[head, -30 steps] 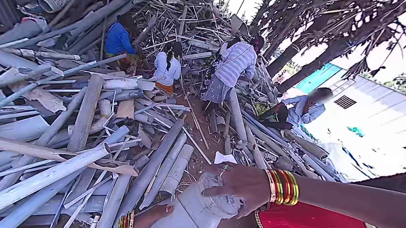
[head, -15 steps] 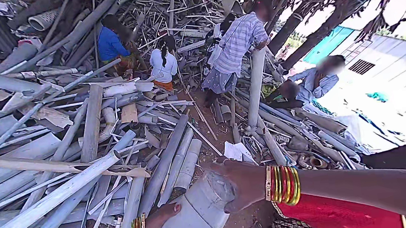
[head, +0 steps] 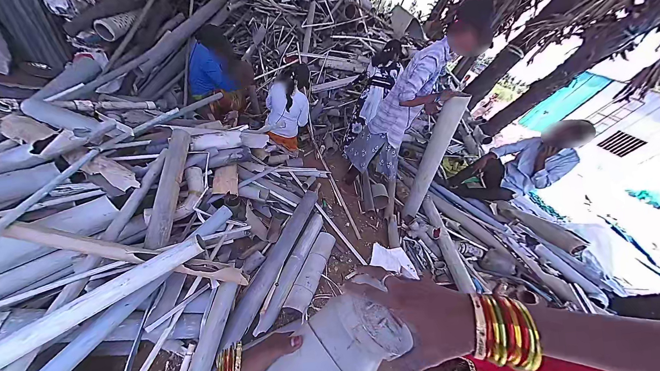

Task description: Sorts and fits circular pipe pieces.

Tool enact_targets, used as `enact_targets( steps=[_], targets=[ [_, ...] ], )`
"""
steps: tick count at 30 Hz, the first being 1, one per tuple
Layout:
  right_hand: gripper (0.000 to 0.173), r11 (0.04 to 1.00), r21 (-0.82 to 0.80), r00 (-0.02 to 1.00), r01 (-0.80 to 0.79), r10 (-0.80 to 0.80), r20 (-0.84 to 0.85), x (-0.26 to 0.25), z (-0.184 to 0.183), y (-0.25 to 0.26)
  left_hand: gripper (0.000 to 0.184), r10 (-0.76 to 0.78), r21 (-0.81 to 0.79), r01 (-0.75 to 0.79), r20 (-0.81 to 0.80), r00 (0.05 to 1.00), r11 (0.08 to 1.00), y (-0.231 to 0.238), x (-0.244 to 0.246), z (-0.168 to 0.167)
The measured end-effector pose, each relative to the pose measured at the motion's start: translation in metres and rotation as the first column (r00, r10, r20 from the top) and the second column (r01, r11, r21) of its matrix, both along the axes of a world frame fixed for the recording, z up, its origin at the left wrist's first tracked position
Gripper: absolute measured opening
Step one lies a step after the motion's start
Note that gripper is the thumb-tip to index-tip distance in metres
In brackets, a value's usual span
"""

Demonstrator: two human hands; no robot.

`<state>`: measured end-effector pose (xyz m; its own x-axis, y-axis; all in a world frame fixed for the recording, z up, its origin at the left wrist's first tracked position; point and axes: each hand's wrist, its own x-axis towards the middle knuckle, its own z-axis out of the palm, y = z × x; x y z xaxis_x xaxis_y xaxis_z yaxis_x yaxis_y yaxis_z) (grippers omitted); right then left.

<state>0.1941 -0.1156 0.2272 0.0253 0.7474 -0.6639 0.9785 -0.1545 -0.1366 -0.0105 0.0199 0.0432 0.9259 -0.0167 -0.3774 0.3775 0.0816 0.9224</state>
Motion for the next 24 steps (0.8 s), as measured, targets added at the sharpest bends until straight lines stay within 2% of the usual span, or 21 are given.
enact_targets(
  steps=[2, 6, 10, 14, 17, 22, 24],
  targets=[
    [0.117, 0.982, -0.051, 0.984, 0.18, -0.18, 0.004, -0.004, -0.001, 0.006, 0.062, 0.005, -0.004, -0.005, -0.005, 1.0, 1.0, 0.001, 0.001, -0.003],
    [0.11, 0.959, -0.095, 0.964, 0.266, -0.263, 0.039, -0.005, -0.007, 0.015, 0.063, -0.003, 0.013, 0.003, -0.007, 1.0, 1.0, 0.001, 0.001, -0.002],
    [0.11, 0.987, -0.044, 0.988, 0.154, -0.153, 0.026, -0.001, -0.005, 0.01, 0.07, -0.013, -0.015, 0.013, 0.032, 0.999, 1.0, 0.003, 0.002, -0.008],
    [0.109, 0.999, 0.029, 0.999, -0.034, 0.034, -0.001, 0.008, -0.006, 0.003, 0.058, -0.005, -0.021, 0.005, 0.012, 1.0, 1.0, 0.001, -0.002, 0.006],
    [0.107, 0.986, 0.091, 0.99, -0.141, 0.141, 0.001, 0.011, -0.007, 0.001, 0.063, -0.03, -0.023, 0.03, 0.008, 1.0, 0.999, 0.003, -0.001, 0.002],
    [0.105, 0.963, 0.186, 0.98, -0.193, 0.197, -0.004, 0.012, -0.008, -0.006, 0.07, -0.054, 0.018, 0.053, 0.045, 0.998, 0.998, 0.004, -0.002, -0.005],
    [0.104, 0.981, 0.117, 0.988, -0.153, 0.154, 0.004, 0.008, -0.004, -0.002, 0.068, -0.037, 0.028, 0.036, 0.046, 0.998, 0.999, 0.003, -0.003, -0.002]
  ],
)
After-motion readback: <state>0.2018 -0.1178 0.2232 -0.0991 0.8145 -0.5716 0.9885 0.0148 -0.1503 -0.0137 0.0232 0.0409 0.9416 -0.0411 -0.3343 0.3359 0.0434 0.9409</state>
